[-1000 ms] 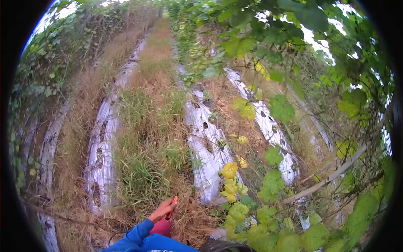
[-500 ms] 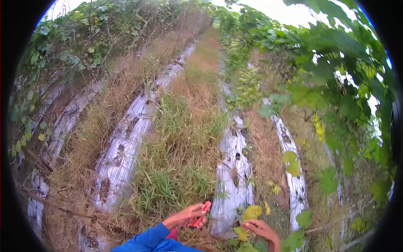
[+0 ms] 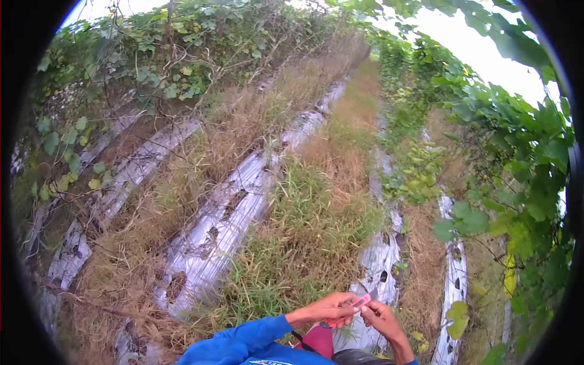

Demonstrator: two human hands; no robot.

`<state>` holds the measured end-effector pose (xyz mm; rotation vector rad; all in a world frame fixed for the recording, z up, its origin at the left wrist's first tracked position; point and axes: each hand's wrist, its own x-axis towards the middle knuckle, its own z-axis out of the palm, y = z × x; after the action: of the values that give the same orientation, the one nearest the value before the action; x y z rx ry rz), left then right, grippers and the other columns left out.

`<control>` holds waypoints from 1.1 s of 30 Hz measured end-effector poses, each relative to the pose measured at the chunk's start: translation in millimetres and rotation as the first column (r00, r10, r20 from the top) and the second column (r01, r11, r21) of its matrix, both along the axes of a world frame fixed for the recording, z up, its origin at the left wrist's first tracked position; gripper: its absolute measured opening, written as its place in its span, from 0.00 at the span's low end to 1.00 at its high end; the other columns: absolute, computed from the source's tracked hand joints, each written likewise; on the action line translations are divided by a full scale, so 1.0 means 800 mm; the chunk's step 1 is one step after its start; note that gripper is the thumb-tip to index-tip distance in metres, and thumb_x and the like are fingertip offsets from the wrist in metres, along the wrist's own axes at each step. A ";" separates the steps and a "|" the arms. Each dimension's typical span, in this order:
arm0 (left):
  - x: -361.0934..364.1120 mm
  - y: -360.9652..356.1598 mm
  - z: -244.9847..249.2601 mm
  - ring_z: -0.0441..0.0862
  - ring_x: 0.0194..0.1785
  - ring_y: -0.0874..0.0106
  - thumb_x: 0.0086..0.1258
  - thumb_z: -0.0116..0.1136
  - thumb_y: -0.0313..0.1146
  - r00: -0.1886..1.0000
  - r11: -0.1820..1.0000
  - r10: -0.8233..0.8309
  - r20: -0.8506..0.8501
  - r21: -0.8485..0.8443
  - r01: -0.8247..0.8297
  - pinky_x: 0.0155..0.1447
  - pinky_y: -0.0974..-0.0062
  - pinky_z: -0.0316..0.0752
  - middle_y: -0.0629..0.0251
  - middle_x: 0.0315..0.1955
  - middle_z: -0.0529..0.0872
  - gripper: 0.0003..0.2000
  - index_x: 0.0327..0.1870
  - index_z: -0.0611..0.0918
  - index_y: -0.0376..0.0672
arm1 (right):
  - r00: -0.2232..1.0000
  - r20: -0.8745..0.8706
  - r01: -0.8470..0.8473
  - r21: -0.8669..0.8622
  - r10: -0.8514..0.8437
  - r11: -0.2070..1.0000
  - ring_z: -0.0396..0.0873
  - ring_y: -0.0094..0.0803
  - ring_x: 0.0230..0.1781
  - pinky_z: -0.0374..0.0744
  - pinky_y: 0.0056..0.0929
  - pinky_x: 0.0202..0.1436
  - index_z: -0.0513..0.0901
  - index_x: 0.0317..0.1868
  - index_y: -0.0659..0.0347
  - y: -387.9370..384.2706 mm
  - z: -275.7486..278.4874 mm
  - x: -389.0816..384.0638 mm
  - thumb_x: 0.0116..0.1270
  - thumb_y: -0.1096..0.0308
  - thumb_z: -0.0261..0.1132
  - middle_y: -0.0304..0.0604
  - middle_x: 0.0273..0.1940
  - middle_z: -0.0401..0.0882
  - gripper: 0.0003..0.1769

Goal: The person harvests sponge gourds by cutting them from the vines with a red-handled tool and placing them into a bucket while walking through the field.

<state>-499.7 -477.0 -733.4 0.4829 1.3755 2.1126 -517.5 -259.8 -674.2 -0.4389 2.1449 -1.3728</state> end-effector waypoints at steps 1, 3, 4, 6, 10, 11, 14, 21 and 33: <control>-0.014 -0.009 0.007 0.80 0.23 0.80 0.76 0.52 0.45 0.999 0.999 0.036 -0.014 -0.017 -0.036 0.24 0.83 0.73 0.67 0.25 0.82 0.16 0.52 0.75 0.41 | 1.000 -0.019 -0.020 0.017 0.020 1.000 0.72 0.16 0.25 0.72 0.19 0.29 0.81 0.44 0.63 -0.008 0.004 -0.022 0.74 0.57 0.60 0.31 0.28 0.75 0.16; -0.043 -0.023 0.007 0.80 0.23 0.80 0.76 0.52 0.46 0.993 0.994 0.109 -0.054 -0.021 -0.110 0.24 0.83 0.73 0.68 0.25 0.82 0.16 0.48 0.76 0.40 | 1.000 -0.014 -0.016 -0.019 0.016 1.000 0.69 0.14 0.26 0.70 0.18 0.29 0.82 0.47 0.64 -0.031 0.003 -0.064 0.74 0.58 0.60 0.30 0.28 0.75 0.16; -0.059 -0.028 0.002 0.80 0.23 0.80 0.76 0.52 0.46 0.990 0.991 0.133 -0.050 -0.024 -0.135 0.24 0.83 0.73 0.68 0.25 0.82 0.16 0.48 0.76 0.40 | 0.999 -0.009 -0.041 -0.022 0.041 0.999 0.69 0.14 0.26 0.70 0.18 0.29 0.82 0.47 0.64 -0.044 0.004 -0.087 0.74 0.58 0.60 0.30 0.28 0.75 0.16; -0.096 -0.038 -0.008 0.79 0.23 0.80 0.76 0.52 0.47 0.981 0.981 0.186 -0.051 -0.040 -0.188 0.25 0.83 0.72 0.69 0.24 0.82 0.17 0.47 0.77 0.40 | 0.996 -0.058 -0.072 -0.032 0.070 0.997 0.70 0.14 0.27 0.69 0.18 0.29 0.82 0.48 0.64 -0.069 0.007 -0.138 0.74 0.59 0.60 0.30 0.29 0.77 0.16; -0.190 -0.061 -0.016 0.78 0.22 0.81 0.76 0.51 0.49 0.960 0.961 0.277 -0.038 -0.001 -0.277 0.25 0.84 0.72 0.70 0.24 0.82 0.18 0.46 0.77 0.41 | 0.991 -0.038 -0.133 -0.174 0.128 0.976 0.72 0.13 0.28 0.69 0.16 0.29 0.84 0.45 0.65 -0.101 -0.003 -0.259 0.74 0.61 0.61 0.33 0.30 0.81 0.14; -0.224 -0.065 -0.030 0.77 0.23 0.82 0.76 0.50 0.50 0.949 0.953 0.297 -0.106 -0.033 -0.302 0.25 0.85 0.71 0.71 0.24 0.81 0.18 0.46 0.77 0.42 | 0.991 -0.059 -0.132 -0.161 0.124 0.978 0.74 0.15 0.26 0.71 0.17 0.28 0.84 0.43 0.65 -0.104 -0.008 -0.295 0.73 0.63 0.61 0.33 0.29 0.81 0.13; -0.316 -0.058 -0.043 0.76 0.23 0.84 0.77 0.46 0.54 0.918 0.927 0.365 -0.152 -0.034 -0.374 0.26 0.85 0.70 0.72 0.23 0.81 0.20 0.45 0.77 0.45 | 0.989 -0.095 -0.129 -0.163 0.115 0.978 0.76 0.20 0.23 0.74 0.20 0.28 0.84 0.39 0.68 -0.105 -0.026 -0.404 0.73 0.64 0.60 0.38 0.27 0.82 0.13; -0.488 -0.048 -0.007 0.72 0.19 0.85 0.77 0.39 0.59 0.923 0.925 0.372 -0.095 -0.051 -0.378 0.23 0.85 0.66 0.74 0.18 0.76 0.26 0.44 0.76 0.42 | 0.997 0.070 -0.024 -0.242 0.043 0.970 0.77 0.23 0.31 0.72 0.22 0.33 0.80 0.43 0.62 -0.082 -0.009 -0.617 0.72 0.55 0.62 0.39 0.32 0.83 0.16; -0.653 -0.118 -0.009 0.64 0.20 0.85 0.78 0.41 0.58 0.690 0.698 0.703 -0.172 -0.018 -0.716 0.24 0.83 0.58 0.77 0.18 0.68 0.25 0.34 0.77 0.43 | 0.931 0.085 -0.303 -0.369 0.356 0.879 0.77 0.24 0.27 0.75 0.23 0.30 0.80 0.41 0.62 -0.239 0.004 -0.793 0.74 0.57 0.57 0.40 0.30 0.81 0.15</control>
<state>-1022.3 -571.4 -740.4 0.0505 1.9703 2.6395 -1152.2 -451.4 -670.8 -0.7755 1.6108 -1.5309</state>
